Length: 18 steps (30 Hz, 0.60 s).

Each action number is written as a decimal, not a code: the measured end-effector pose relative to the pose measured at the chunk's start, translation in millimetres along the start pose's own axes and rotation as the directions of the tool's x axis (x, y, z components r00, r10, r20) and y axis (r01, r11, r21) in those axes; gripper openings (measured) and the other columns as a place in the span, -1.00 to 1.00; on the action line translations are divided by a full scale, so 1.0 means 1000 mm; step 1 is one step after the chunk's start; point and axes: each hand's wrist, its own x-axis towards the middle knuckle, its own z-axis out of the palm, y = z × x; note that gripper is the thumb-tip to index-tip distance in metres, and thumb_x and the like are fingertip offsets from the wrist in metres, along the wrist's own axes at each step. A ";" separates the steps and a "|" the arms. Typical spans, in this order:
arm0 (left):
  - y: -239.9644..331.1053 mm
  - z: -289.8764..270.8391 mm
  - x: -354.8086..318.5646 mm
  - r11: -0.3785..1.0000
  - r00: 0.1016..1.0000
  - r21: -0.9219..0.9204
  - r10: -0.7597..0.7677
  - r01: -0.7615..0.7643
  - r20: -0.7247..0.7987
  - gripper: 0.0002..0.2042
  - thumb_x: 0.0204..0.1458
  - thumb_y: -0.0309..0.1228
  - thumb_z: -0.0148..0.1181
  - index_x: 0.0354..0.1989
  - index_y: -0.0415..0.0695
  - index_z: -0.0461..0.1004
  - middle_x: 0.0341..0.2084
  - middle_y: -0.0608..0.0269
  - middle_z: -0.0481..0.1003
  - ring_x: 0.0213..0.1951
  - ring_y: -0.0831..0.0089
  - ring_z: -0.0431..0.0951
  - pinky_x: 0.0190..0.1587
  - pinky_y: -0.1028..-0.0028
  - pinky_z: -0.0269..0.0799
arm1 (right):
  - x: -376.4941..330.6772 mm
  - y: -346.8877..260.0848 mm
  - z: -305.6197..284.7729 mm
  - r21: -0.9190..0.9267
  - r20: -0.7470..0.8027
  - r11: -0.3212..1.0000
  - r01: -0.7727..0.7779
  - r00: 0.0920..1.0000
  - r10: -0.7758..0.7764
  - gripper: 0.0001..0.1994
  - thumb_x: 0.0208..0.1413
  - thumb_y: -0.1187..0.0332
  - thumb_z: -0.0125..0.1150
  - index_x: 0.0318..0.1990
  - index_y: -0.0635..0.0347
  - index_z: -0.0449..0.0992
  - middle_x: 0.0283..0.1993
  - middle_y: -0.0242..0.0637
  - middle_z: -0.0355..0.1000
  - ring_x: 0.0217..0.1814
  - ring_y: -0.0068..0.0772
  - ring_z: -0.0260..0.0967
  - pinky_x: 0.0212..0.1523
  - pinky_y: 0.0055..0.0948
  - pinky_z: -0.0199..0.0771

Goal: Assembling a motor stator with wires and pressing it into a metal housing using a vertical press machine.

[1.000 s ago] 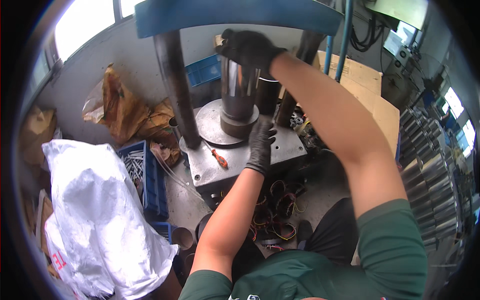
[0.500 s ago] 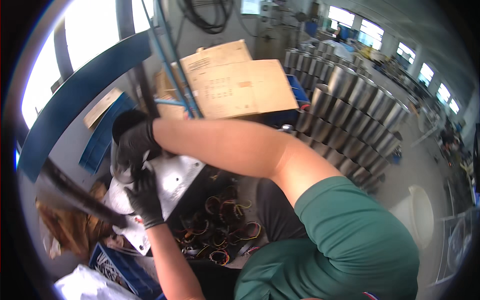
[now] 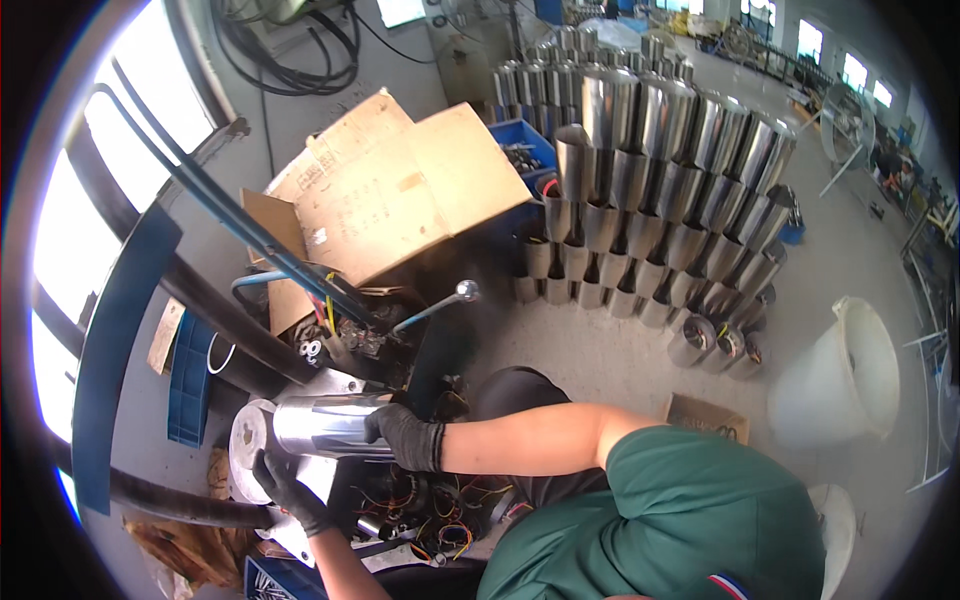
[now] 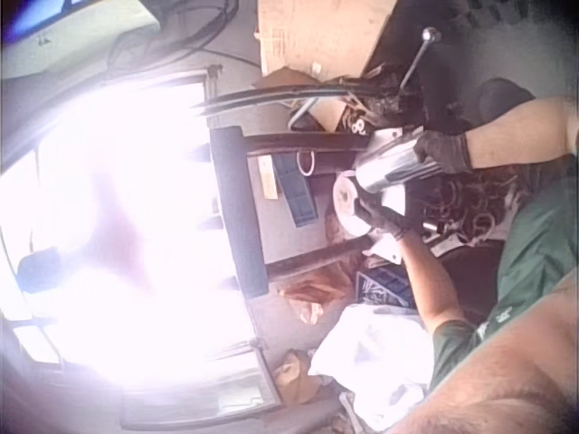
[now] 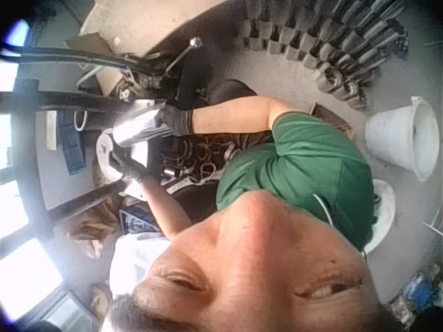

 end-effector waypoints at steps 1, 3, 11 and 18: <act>-0.003 0.005 0.011 1.000 1.000 0.019 -0.001 0.001 0.011 -0.64 0.38 -0.27 0.11 0.22 -0.23 0.43 0.16 0.10 0.50 0.13 0.32 0.52 0.12 0.34 0.50 | -0.001 0.001 -0.001 0.019 -0.002 1.000 -0.010 1.000 0.010 -0.88 -0.23 0.41 0.33 -0.45 0.18 0.60 -0.34 -0.28 0.49 -0.33 -0.31 0.33 -0.19 -0.31 0.35; -0.021 0.009 0.057 0.890 0.962 0.370 0.219 -0.266 0.165 -0.63 0.38 -0.26 0.10 0.23 -0.23 0.40 0.17 0.04 0.45 0.20 0.25 0.46 0.16 0.32 0.47 | -0.001 0.004 -0.002 0.036 0.114 0.999 -0.008 0.994 0.004 -0.90 -0.28 0.39 0.35 -0.57 0.18 0.55 -0.37 -0.26 0.46 -0.34 -0.32 0.33 -0.18 -0.27 0.34; -0.024 0.071 0.141 0.430 0.920 0.881 -0.230 -0.197 0.318 -0.63 0.29 -0.19 0.01 0.11 -0.08 0.59 -0.03 -0.12 0.62 0.02 -0.13 0.60 0.03 0.07 0.48 | 0.046 0.045 -0.004 0.299 0.301 0.954 -0.022 0.951 -0.072 -0.85 -0.28 0.45 0.26 -0.45 0.23 0.62 -0.18 -0.23 0.56 -0.10 -0.31 0.37 0.01 -0.38 0.33; 0.002 0.087 0.105 -0.278 0.870 0.825 -0.136 -0.493 0.474 -0.67 0.30 -0.33 -0.10 0.08 -0.14 0.54 0.00 -0.07 0.59 0.02 -0.04 0.60 0.05 0.09 0.52 | 0.023 0.020 -0.014 0.209 0.118 0.975 0.079 0.987 -0.105 -0.94 -0.12 0.38 0.30 -0.48 0.12 0.60 -0.40 -0.34 0.50 -0.31 -0.45 0.40 -0.24 -0.38 0.41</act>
